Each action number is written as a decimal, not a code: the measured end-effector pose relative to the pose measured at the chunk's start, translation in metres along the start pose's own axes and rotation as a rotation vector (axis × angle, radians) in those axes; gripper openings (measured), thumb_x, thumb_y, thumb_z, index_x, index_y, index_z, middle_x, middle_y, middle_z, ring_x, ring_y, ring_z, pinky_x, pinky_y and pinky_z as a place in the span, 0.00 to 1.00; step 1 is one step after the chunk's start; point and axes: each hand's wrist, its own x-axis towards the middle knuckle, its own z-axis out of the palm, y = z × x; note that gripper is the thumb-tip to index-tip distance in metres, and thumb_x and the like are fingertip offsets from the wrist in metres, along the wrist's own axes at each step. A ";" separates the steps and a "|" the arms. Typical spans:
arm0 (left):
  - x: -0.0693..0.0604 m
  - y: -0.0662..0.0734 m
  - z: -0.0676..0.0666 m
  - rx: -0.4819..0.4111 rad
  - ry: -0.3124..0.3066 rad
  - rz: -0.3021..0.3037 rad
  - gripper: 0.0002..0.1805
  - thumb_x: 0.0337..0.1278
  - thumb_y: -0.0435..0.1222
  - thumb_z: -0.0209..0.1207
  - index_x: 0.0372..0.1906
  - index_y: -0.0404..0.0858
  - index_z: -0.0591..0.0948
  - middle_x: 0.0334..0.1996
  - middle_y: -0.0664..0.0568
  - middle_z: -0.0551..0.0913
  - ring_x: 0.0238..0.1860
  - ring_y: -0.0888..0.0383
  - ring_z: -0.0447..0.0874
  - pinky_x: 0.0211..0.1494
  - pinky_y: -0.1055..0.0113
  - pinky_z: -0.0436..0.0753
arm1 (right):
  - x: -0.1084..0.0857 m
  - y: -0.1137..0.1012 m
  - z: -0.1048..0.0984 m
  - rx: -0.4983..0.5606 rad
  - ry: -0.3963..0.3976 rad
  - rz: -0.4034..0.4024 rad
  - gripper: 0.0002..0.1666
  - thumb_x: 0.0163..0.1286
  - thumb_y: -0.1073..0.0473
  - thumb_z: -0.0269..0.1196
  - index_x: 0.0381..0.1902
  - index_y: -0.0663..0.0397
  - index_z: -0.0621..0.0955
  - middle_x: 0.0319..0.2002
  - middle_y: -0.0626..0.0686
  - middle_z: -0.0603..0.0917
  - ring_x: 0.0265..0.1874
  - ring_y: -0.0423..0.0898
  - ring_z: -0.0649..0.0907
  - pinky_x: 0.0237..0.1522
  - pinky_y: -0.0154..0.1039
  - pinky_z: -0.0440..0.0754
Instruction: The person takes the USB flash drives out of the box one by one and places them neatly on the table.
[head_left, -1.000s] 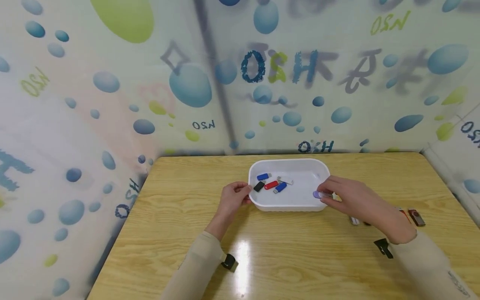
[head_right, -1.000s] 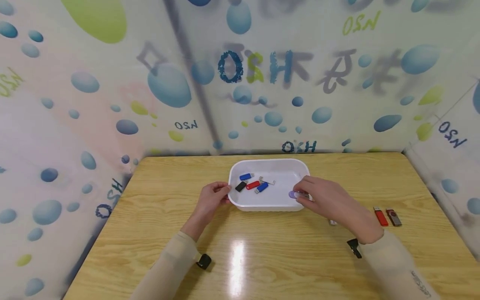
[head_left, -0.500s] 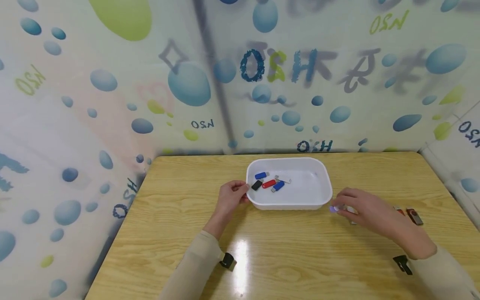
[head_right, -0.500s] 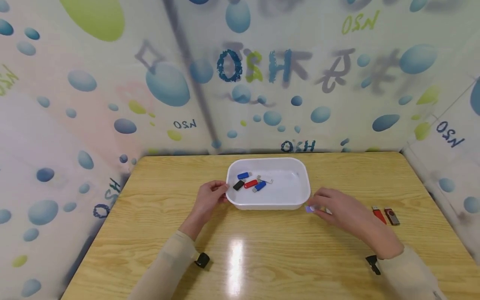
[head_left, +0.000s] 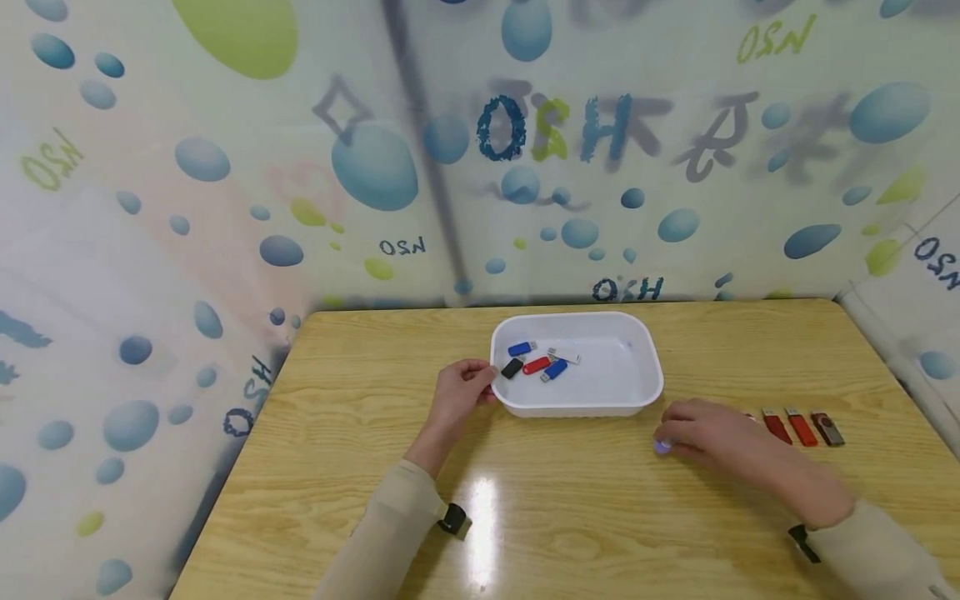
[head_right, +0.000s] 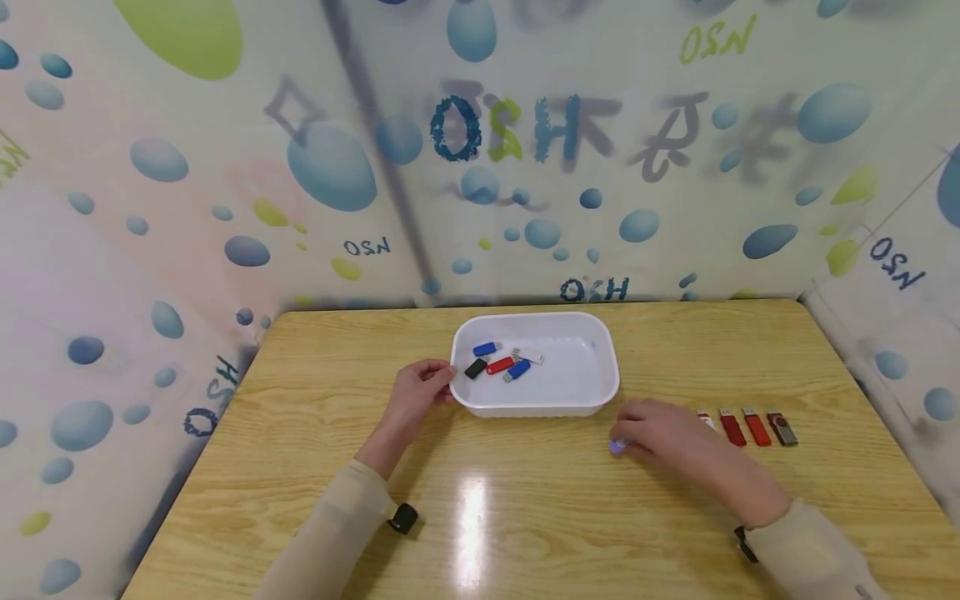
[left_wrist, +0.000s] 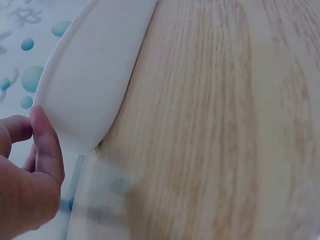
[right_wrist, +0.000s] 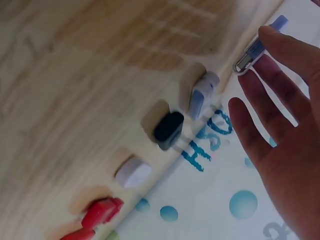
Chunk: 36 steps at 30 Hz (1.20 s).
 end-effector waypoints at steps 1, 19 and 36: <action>0.000 0.000 0.000 0.003 0.000 0.002 0.13 0.72 0.33 0.62 0.53 0.27 0.81 0.41 0.36 0.84 0.31 0.58 0.82 0.34 0.72 0.87 | 0.000 0.000 0.002 -0.002 -0.002 -0.011 0.19 0.54 0.65 0.79 0.40 0.40 0.86 0.40 0.41 0.81 0.36 0.40 0.80 0.35 0.40 0.86; -0.008 0.013 0.000 0.022 -0.012 -0.015 0.13 0.72 0.30 0.61 0.53 0.24 0.80 0.43 0.32 0.83 0.30 0.59 0.82 0.37 0.68 0.88 | 0.004 -0.019 -0.006 0.021 -0.158 0.385 0.14 0.65 0.58 0.74 0.47 0.49 0.84 0.42 0.45 0.81 0.36 0.40 0.80 0.35 0.42 0.86; -0.002 0.003 0.000 0.001 -0.003 -0.028 0.15 0.72 0.33 0.62 0.56 0.27 0.80 0.44 0.33 0.84 0.32 0.58 0.82 0.34 0.71 0.87 | 0.017 -0.044 0.006 -0.009 -0.233 0.859 0.31 0.72 0.40 0.63 0.13 0.48 0.69 0.12 0.45 0.64 0.13 0.42 0.65 0.17 0.35 0.58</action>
